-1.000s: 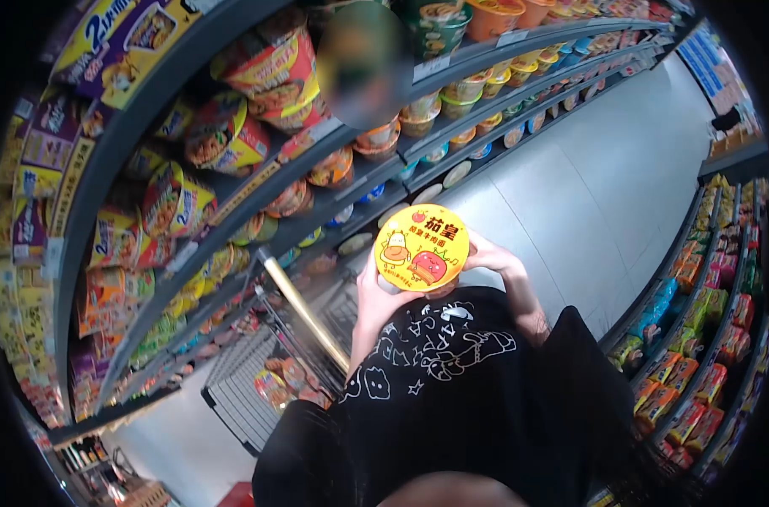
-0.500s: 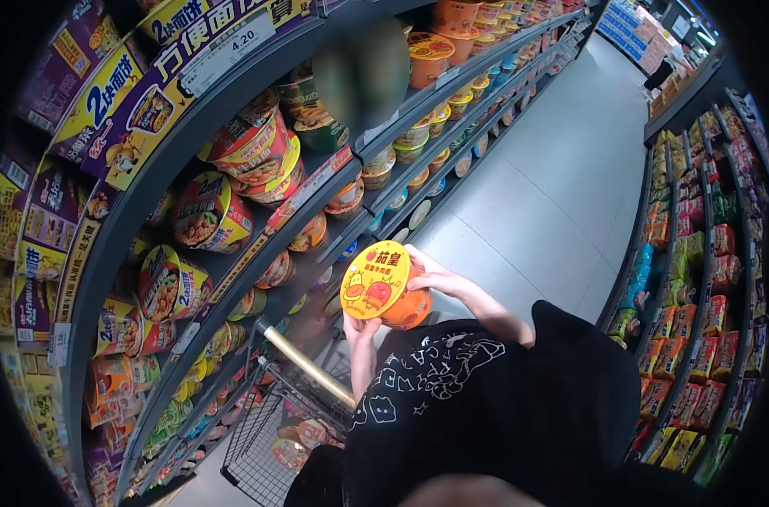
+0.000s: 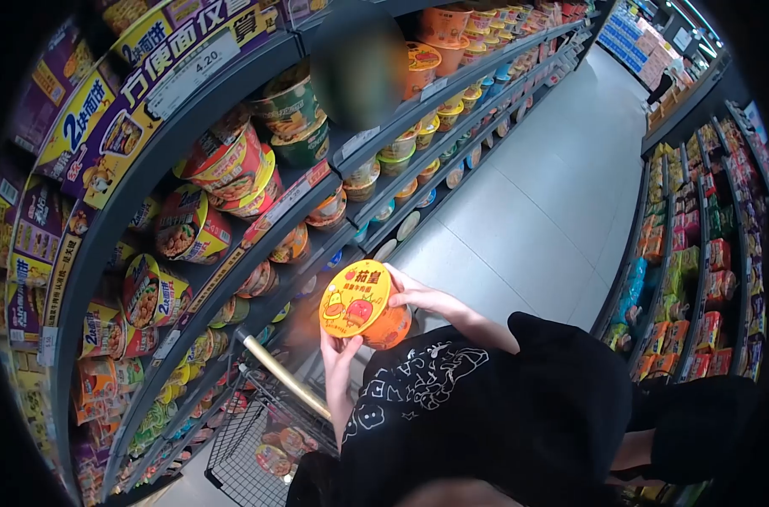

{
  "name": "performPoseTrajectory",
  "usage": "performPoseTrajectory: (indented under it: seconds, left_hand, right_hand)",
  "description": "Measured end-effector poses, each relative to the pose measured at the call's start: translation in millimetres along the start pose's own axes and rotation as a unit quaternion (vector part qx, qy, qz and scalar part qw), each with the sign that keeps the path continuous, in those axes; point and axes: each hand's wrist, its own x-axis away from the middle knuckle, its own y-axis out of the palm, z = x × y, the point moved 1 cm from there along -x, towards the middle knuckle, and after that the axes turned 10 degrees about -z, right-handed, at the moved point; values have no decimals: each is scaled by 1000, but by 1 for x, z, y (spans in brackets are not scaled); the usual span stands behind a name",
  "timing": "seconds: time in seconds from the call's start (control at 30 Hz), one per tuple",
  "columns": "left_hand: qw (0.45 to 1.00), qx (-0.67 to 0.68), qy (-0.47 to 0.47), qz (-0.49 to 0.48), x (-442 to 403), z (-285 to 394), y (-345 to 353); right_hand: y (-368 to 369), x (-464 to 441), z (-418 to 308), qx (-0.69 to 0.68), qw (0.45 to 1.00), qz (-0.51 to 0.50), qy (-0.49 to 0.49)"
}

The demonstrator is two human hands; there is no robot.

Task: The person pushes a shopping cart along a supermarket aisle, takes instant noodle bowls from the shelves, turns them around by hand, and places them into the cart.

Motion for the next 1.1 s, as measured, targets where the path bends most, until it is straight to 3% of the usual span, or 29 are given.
performPoseTrajectory:
  seconds: [0.13,0.23,0.33,0.5,0.67,0.73,0.8,0.87,1.0,1.1]
  left_hand:
    - [992,-68,-76,-75,1,1,-7]
    - [970,-105,-108,-193,2,2,-15]
    - [961,-32,-134,-241,-3,-3,-6]
    - [961,-32,-121,-247,-16,-9,15]
    - [979,-50,-133,-145,-27,-8,35]
    - [978,-3,-149,-145,-32,-17,31]
    - [988,19,-134,-76,-33,-11,53]
    - [987,5,-157,-19,-29,2,63]
    - [995,-29,51,77,-3,4,80]
    - [983,14,87,162,38,14,95]
  right_hand:
    - [-20,6,3,-24,999,-36,26]
    - [-41,15,7,-25,996,-80,27]
    - [-58,28,-3,-49,990,-122,50]
    - [-81,33,-21,-72,988,-120,60]
    - [-94,28,-25,-114,983,-127,72]
    - [-94,25,-31,-73,985,-140,69]
    - [-88,21,-32,-79,978,-166,97]
    - [-83,18,-34,-22,987,-147,55]
    - [-47,10,-64,-18,972,-225,63]
    - [-28,-4,-58,139,937,-320,16]
